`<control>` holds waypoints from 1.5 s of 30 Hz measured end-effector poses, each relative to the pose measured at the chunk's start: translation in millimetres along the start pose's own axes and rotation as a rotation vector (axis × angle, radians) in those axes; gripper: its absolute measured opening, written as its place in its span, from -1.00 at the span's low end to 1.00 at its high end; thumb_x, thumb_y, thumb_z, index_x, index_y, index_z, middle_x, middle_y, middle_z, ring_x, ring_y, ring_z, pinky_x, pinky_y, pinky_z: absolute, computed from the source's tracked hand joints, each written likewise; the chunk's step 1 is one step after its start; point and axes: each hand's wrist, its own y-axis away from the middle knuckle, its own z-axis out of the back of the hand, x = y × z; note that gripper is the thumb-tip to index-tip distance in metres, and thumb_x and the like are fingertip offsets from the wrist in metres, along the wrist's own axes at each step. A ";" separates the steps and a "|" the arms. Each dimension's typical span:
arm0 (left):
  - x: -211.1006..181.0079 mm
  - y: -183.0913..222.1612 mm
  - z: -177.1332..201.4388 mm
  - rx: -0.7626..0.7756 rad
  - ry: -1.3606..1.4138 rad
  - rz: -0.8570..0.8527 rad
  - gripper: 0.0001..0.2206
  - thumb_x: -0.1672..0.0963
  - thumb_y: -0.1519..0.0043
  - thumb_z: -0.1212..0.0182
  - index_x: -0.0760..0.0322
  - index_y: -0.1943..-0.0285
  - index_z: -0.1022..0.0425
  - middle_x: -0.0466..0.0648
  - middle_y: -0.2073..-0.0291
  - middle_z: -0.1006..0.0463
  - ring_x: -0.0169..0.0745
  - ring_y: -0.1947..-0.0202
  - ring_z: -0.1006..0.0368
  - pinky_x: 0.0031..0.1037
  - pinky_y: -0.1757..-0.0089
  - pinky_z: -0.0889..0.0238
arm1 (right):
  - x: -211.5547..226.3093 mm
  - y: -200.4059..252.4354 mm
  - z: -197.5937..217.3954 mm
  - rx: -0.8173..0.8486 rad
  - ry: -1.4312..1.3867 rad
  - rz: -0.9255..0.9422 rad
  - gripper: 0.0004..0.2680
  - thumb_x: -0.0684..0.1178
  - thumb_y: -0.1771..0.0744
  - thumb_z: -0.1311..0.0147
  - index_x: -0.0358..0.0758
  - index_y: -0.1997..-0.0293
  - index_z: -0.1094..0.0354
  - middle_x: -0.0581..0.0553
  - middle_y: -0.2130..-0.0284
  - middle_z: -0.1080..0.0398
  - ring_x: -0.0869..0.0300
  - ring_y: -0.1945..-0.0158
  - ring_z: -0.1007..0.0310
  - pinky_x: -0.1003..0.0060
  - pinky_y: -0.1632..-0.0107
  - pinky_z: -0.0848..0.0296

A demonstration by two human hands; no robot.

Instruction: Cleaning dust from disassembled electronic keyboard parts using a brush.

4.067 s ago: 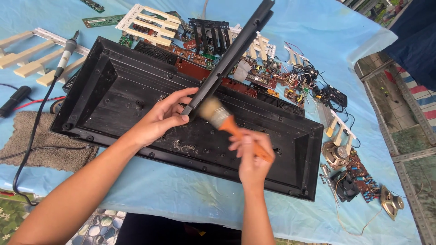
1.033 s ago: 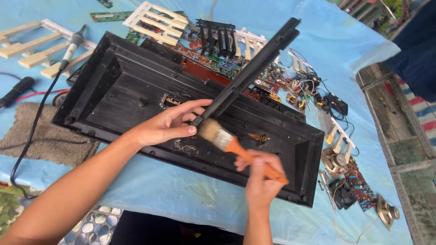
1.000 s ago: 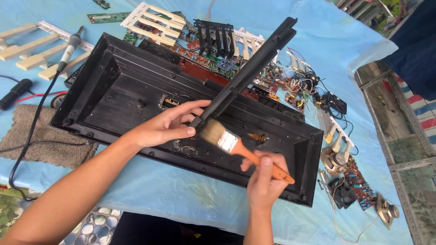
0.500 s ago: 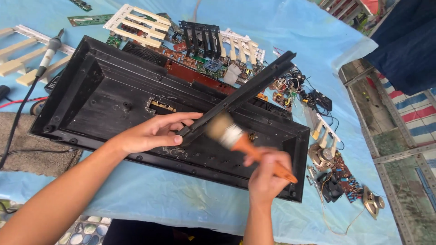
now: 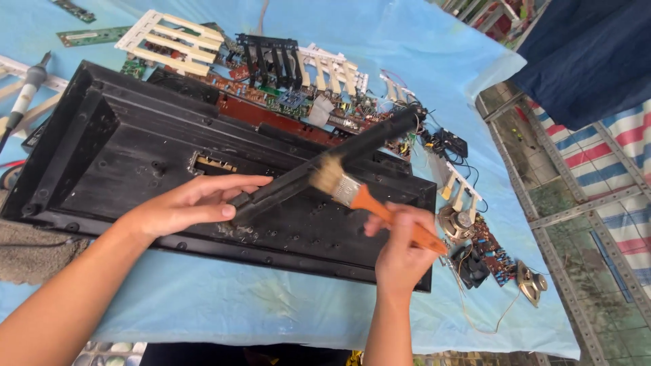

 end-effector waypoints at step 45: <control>14.5 0.4 7.1 -0.041 -0.050 0.100 -0.33 0.01 -0.06 -0.17 0.49 -0.36 -0.43 0.49 -0.01 -0.62 0.46 0.00 -0.62 0.15 0.02 -0.45 | -12.3 -14.3 45.2 -0.327 0.027 -0.111 -0.82 0.02 -0.48 0.11 -0.26 0.01 -0.34 -0.35 0.45 -0.41 0.12 0.47 -0.50 0.37 0.36 -0.65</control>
